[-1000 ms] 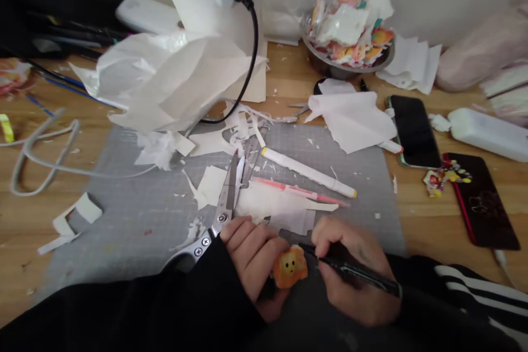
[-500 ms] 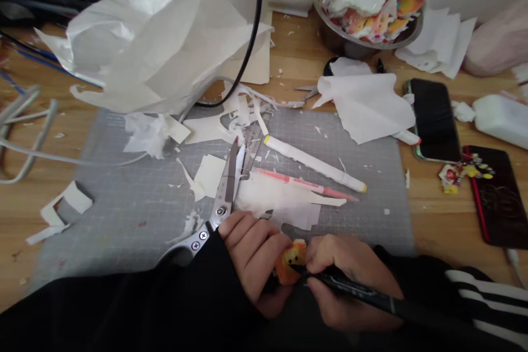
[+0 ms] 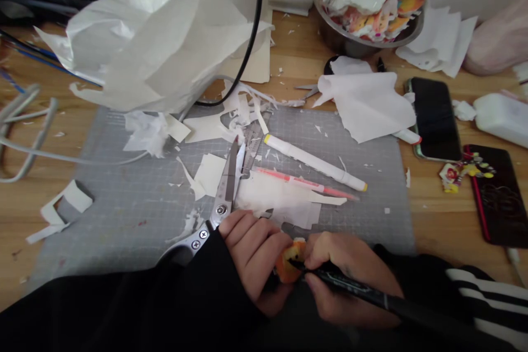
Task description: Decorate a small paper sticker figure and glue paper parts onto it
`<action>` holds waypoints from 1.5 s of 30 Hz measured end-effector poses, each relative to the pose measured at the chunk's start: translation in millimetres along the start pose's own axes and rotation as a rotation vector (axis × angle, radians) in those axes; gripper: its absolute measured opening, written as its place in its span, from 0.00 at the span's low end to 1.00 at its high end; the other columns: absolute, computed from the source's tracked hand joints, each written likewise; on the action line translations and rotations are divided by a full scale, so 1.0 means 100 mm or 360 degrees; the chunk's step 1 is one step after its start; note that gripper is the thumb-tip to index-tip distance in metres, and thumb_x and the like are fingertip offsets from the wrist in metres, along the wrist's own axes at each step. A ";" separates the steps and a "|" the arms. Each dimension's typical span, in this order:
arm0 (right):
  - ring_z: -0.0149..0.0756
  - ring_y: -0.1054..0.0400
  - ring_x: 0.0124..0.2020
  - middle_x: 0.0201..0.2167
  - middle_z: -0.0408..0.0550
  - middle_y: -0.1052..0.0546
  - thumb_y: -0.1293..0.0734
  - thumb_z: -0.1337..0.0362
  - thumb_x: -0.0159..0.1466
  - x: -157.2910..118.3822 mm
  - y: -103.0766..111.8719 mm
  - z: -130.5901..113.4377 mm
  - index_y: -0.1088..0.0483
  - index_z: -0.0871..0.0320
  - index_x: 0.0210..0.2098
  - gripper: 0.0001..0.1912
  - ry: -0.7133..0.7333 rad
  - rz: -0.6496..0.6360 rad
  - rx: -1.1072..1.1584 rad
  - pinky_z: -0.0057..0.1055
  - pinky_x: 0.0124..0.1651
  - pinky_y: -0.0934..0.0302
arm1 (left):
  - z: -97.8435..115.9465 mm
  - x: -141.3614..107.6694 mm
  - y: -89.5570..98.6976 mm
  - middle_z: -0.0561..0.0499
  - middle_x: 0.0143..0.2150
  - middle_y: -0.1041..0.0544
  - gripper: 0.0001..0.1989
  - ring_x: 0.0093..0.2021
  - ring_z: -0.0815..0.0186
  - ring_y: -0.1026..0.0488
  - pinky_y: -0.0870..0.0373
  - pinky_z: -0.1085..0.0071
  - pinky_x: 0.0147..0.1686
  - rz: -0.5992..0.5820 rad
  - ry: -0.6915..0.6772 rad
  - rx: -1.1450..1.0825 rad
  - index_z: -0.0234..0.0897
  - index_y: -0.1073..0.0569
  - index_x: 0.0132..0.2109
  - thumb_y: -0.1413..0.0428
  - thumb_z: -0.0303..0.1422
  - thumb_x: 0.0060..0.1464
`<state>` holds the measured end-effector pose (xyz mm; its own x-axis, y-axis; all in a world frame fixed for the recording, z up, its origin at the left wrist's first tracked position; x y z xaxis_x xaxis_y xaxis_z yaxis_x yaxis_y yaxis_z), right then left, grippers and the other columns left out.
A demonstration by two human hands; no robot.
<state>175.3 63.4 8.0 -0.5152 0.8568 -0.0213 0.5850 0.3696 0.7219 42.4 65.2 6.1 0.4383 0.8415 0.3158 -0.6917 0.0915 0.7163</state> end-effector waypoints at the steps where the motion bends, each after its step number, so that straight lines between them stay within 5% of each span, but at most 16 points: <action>1: 0.34 0.32 0.15 0.17 0.41 0.26 0.42 0.67 0.50 0.00 0.00 0.00 0.42 0.53 0.25 0.03 -0.0002 0.0005 0.0005 0.28 0.17 0.44 | 0.00 0.00 0.00 0.52 0.27 0.27 0.07 0.28 0.65 0.35 0.41 0.63 0.37 -0.0001 -0.0001 0.0001 0.37 0.30 0.33 0.48 0.35 0.51; 15: 0.30 0.35 0.14 0.16 0.37 0.28 0.41 0.66 0.52 0.01 0.06 -0.02 0.44 0.52 0.28 0.05 0.0022 0.0197 -0.0018 0.24 0.17 0.44 | -0.01 0.01 0.01 0.52 0.27 0.27 0.08 0.27 0.66 0.35 0.41 0.65 0.35 -0.0011 -0.0025 0.0012 0.38 0.30 0.33 0.50 0.36 0.51; 28: 0.31 0.33 0.16 0.18 0.40 0.27 0.40 0.66 0.53 0.01 0.05 0.02 0.42 0.53 0.27 0.03 -0.0085 0.0153 0.0156 0.25 0.19 0.42 | -0.01 -0.01 0.00 0.52 0.27 0.28 0.08 0.28 0.66 0.35 0.41 0.64 0.35 -0.0008 -0.0042 0.0000 0.37 0.30 0.34 0.49 0.36 0.51; 35: 0.31 0.33 0.16 0.18 0.40 0.27 0.40 0.65 0.53 0.00 0.05 0.03 0.42 0.53 0.27 0.03 -0.0113 0.0174 0.0211 0.25 0.19 0.41 | 0.00 0.01 0.00 0.52 0.25 0.29 0.10 0.26 0.66 0.36 0.42 0.64 0.34 0.0131 0.0006 0.0006 0.37 0.30 0.31 0.53 0.37 0.53; 45: 0.31 0.36 0.15 0.16 0.38 0.30 0.42 0.65 0.52 0.01 0.09 0.04 0.42 0.52 0.25 0.01 -0.0254 0.0318 0.0342 0.25 0.19 0.42 | -0.03 -0.02 0.01 0.52 0.28 0.27 0.08 0.29 0.65 0.34 0.41 0.65 0.36 -0.0021 -0.0040 -0.0031 0.37 0.30 0.35 0.48 0.36 0.52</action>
<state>182.4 68.4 11.9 -0.2821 0.9593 -0.0143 0.7922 0.2413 0.5605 39.7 65.3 4.6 0.4615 0.8266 0.3221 -0.6967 0.1129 0.7084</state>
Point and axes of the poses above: each hand's wrist, its own x-axis towards the middle knuckle, its own y-axis out of the back of the hand, z = x × y, the point moved 5 cm from there along x, towards the middle knuckle
